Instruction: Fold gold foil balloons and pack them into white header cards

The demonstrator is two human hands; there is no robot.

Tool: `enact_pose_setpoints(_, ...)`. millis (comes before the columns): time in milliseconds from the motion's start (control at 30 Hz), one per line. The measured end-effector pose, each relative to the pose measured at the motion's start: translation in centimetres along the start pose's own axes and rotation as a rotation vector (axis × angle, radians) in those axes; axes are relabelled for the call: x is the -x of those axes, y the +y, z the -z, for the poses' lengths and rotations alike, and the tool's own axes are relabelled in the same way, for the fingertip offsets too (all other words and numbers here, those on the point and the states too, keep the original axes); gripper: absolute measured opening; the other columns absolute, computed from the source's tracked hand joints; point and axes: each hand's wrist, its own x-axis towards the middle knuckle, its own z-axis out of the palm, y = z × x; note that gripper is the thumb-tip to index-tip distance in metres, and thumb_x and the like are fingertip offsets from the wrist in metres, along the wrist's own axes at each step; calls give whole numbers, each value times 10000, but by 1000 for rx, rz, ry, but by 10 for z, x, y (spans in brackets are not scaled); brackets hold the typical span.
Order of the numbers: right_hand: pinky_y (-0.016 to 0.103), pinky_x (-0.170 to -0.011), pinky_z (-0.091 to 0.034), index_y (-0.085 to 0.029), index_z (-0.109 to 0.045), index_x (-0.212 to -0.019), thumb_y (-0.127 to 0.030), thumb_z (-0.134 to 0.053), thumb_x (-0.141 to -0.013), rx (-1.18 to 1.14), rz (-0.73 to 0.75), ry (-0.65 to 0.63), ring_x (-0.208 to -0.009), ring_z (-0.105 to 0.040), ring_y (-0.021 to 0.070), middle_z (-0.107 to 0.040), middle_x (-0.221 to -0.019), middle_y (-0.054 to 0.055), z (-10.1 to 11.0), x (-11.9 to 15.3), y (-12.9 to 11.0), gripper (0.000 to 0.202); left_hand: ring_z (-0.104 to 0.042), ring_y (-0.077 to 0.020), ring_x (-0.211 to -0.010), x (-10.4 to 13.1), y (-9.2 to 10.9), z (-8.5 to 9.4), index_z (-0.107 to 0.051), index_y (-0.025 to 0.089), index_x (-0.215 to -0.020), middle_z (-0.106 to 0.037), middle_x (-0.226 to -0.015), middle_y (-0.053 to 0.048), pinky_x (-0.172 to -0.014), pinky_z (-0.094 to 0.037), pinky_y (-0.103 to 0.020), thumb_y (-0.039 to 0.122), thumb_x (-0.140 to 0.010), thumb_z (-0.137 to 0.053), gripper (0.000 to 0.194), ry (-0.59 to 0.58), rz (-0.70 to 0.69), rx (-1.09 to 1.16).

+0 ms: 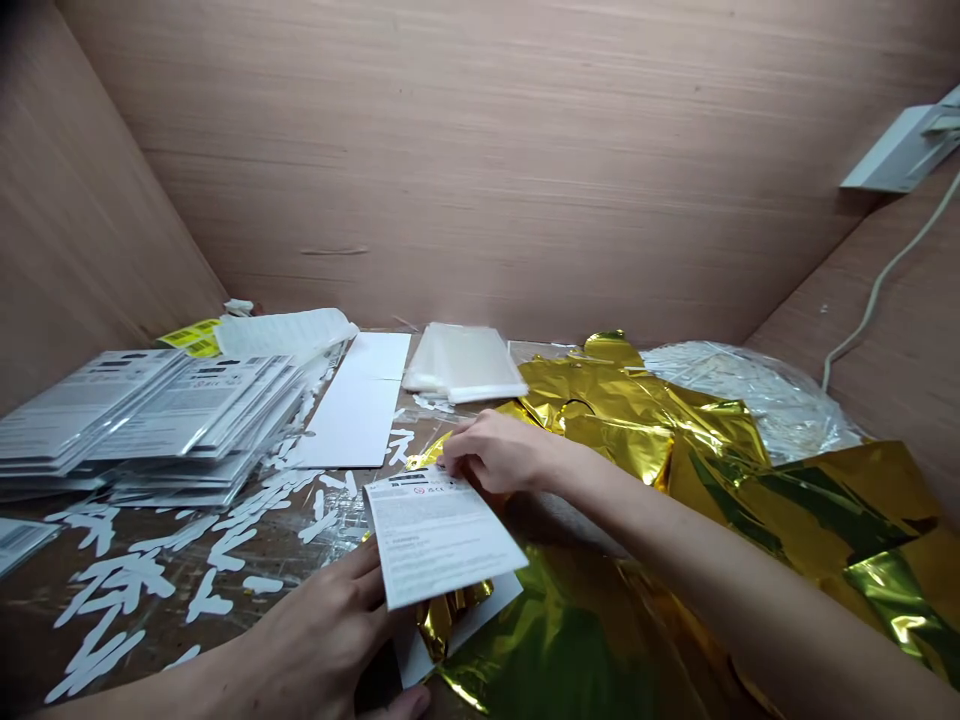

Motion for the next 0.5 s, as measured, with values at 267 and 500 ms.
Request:
enact_pose_setpoints(267,319,-741,-458,-203,-728,-984,-535,-881,-679,193,-143,-191,-904,-625,244,-700,-1015,85,7,-4,-31,475,-635,-293,-1152,-1,0,-1,-684,219,-1144,-722,-1189,-90,-1107,-445,-428,371,-882,-630,308,-11,-66,69)
enact_pose_setpoints(500,310,-794,-462,-213,-696,-1105,-351,-932,-667,244,-87,-131,-939,-636,239,-708,-1036,76,-2,-4,-40,516,-655,-252,-788,10,-6,21,-699,203,-878,-709,-825,-81,-763,-522,-363,416,-788,-669,233,116,-110,-51)
